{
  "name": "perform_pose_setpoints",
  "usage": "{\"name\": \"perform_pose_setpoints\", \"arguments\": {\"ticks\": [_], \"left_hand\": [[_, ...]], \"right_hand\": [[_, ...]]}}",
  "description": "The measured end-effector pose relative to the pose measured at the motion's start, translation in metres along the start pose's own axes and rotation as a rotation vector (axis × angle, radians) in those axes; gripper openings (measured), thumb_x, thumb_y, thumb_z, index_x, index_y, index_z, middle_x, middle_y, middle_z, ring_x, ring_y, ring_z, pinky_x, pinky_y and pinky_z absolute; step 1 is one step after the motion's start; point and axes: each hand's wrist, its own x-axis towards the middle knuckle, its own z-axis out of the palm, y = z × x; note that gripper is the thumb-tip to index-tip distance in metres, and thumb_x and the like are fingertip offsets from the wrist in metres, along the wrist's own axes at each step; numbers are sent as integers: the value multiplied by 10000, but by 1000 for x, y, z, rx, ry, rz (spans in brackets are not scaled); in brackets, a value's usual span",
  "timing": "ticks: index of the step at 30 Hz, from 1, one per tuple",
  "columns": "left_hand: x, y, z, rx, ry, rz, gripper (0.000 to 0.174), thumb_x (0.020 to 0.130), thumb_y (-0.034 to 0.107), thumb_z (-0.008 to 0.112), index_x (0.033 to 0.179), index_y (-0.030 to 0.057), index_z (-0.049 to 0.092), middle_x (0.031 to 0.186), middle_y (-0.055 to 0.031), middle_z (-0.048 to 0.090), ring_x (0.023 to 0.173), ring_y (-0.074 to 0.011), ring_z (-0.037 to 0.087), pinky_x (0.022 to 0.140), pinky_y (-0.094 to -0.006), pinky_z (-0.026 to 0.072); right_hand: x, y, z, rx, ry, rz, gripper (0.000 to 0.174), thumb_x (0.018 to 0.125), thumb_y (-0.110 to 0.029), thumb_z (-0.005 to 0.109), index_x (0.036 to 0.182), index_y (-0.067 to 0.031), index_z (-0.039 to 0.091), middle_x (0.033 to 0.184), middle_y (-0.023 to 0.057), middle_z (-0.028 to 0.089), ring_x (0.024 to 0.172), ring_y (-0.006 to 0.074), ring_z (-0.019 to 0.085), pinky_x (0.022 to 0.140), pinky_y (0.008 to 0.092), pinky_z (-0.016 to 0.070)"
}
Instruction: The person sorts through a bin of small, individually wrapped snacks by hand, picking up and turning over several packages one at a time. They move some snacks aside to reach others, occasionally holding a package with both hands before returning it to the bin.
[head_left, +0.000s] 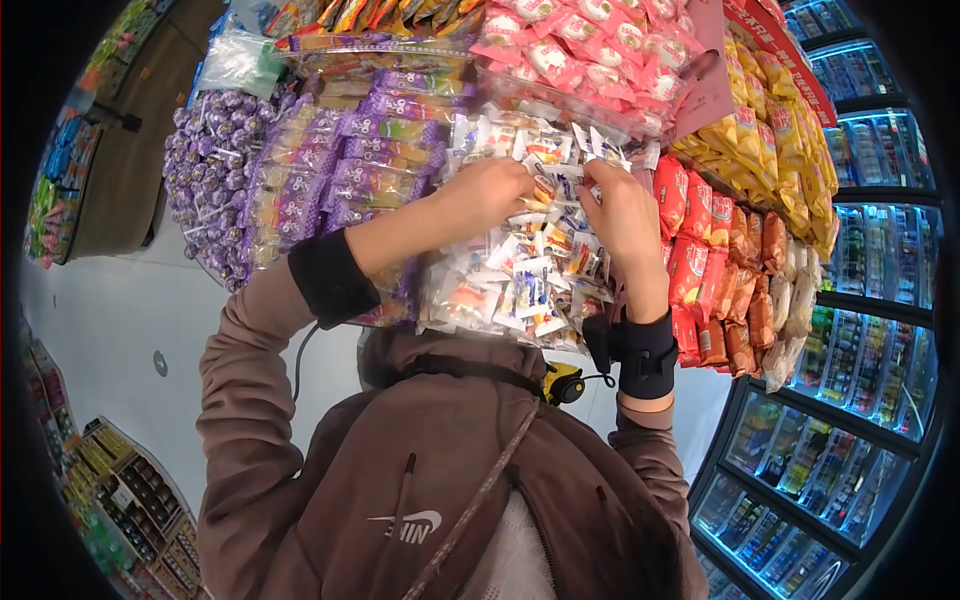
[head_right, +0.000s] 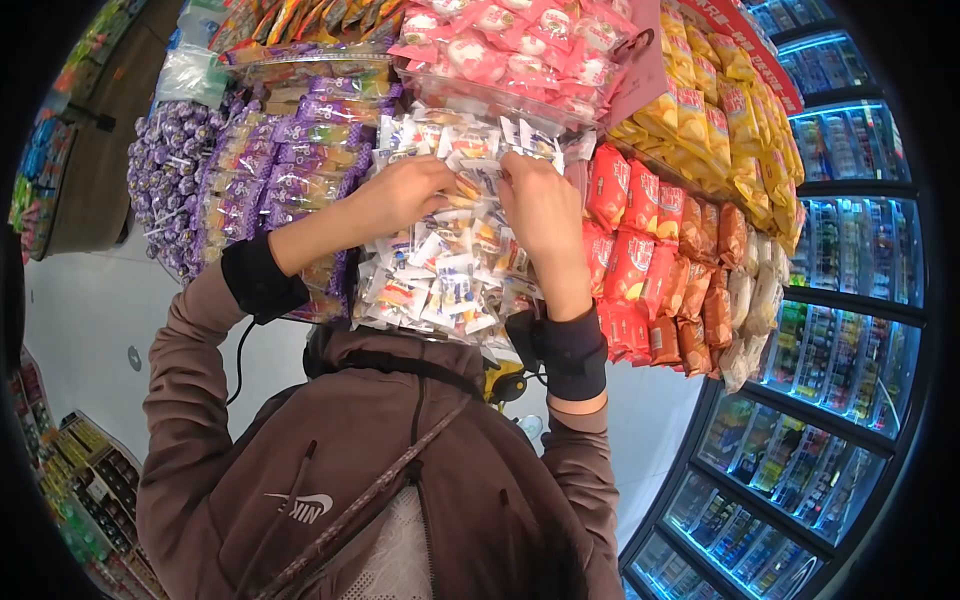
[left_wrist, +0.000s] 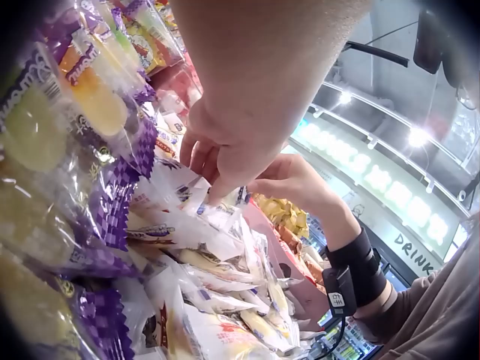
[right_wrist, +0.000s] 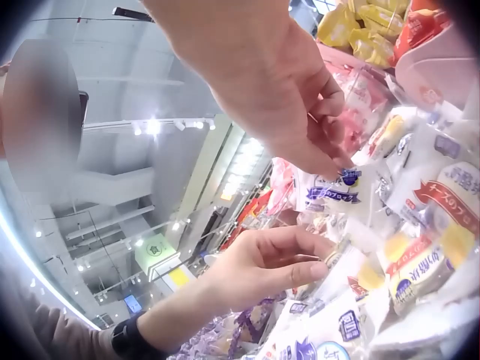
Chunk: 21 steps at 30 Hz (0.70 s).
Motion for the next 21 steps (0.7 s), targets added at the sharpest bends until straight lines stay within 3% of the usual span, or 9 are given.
{"name": "perform_pose_setpoints", "arguments": {"ticks": [3,6,9,16,21], "left_hand": [[0,2,-2,-17,6,-8,142,716,78,623,822,-1,572,828,-123,566,832,-301,542,749,-379,439],[-2,4,-4,-14,-9,-37,149,721,83,623,829,-5,569,817,-128,567,813,-304,548,738,-381,442],[-4,0,-4,-46,23,-7,145,724,84,621,830,-4,573,802,-130,564,791,-308,552,731,-385,443],[-7,1,-5,46,37,21,133,723,128,618,803,25,591,784,-98,569,790,-284,557,705,-383,445],[-12,2,-7,159,95,89,137,718,140,627,816,46,606,776,-56,553,798,-238,537,706,-357,418]], "right_hand": [[9,-1,6,-59,21,-130,79,762,-93,530,823,-43,535,777,110,599,789,291,589,610,406,470],[19,-8,11,-51,80,-190,115,774,-108,554,868,-42,542,784,144,597,746,328,581,638,425,462],[23,-15,8,-137,-69,-26,119,767,-115,538,859,-39,531,771,160,599,745,333,585,628,435,460],[18,-9,7,-248,-212,-87,108,736,-94,518,810,-33,567,727,170,608,709,325,608,623,426,479],[20,-8,27,-205,-171,-183,90,742,-65,510,788,-39,583,713,159,610,705,302,616,605,408,487]]}}
